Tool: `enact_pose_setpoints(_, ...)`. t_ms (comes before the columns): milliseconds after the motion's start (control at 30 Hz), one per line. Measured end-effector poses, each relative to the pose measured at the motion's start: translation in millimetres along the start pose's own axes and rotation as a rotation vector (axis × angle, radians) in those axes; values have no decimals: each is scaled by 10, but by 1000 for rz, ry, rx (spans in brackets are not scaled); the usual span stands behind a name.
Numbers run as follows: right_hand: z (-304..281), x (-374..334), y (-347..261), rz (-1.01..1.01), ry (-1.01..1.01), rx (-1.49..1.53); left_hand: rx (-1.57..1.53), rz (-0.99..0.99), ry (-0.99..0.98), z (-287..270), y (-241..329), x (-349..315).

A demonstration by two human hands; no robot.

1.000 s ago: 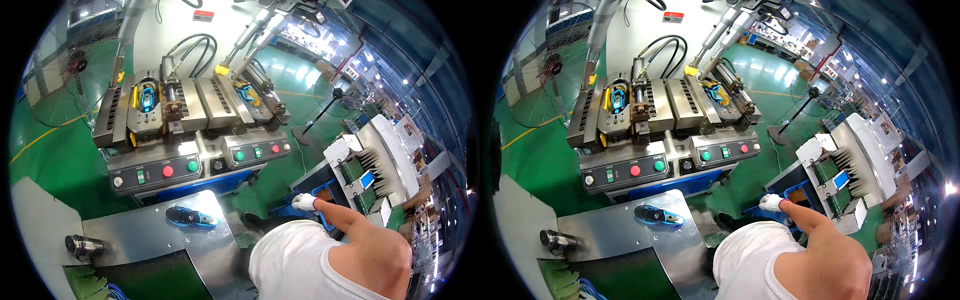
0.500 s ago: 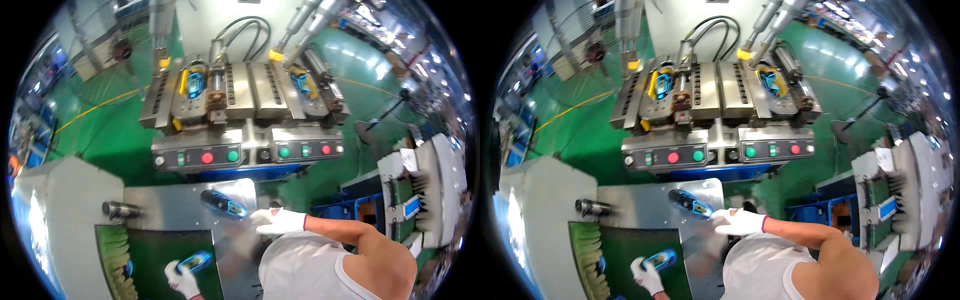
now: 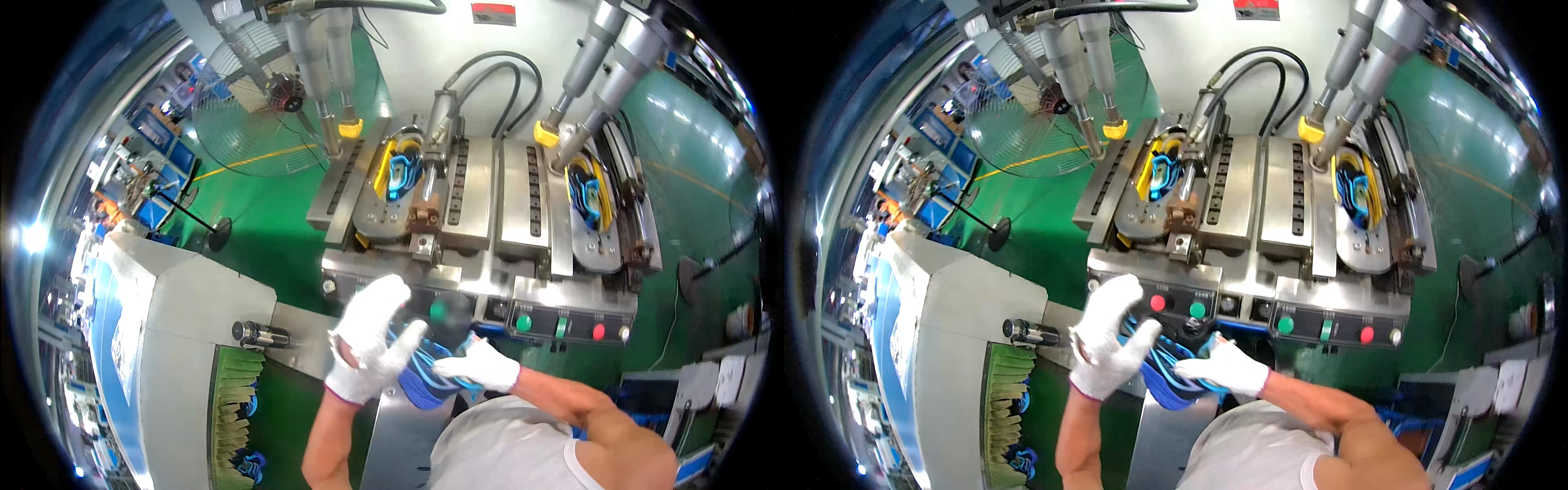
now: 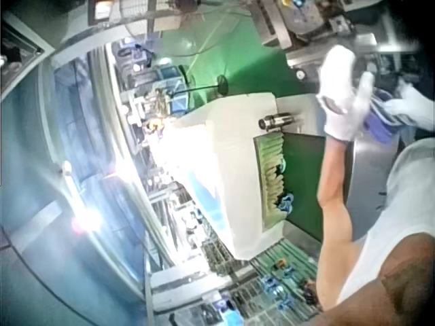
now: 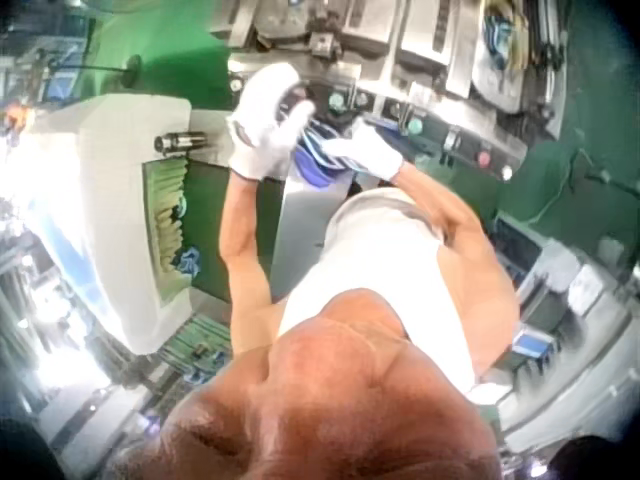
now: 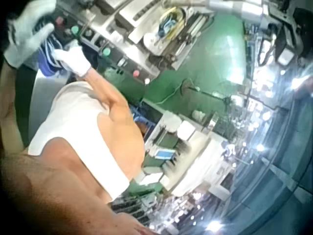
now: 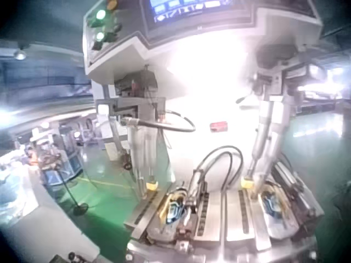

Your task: The person picks up shoes from a conveyor belt, places them into a pressing machine, and then transfers them into a finishing tunnel.

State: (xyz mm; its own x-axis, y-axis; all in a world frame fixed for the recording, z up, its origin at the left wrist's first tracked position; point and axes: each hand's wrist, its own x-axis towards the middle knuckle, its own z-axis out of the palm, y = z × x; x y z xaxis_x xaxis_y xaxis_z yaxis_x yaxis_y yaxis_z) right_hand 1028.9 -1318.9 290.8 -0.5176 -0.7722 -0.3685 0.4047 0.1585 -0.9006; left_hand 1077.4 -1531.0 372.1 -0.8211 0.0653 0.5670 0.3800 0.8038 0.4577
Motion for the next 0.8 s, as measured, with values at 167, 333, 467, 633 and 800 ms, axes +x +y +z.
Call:
enact_pose_setpoints(167, -816, -416, -176, -16, 174, 464, 123, -196, 88, 606, -1346, 1199)
enact_pose_setpoints(333, -1443, -681, 64, -57, 335, 579, 215, -531, -52, 1560, -2708, 1929)
enact_pose_setpoints(467, -1493, -677, -43, -42, 497, 661, 373, -821, -120, 2218, -3152, 2128)
enact_pose_setpoints(633, -1396, -461, -189, -99, 645, 694, 377, -903, -234, 2106, -3390, 2470)
enact_pose_setpoints(800, -1374, -126, -224, -200, 565, 630, 350, -831, -112, 994, -2826, 2491)
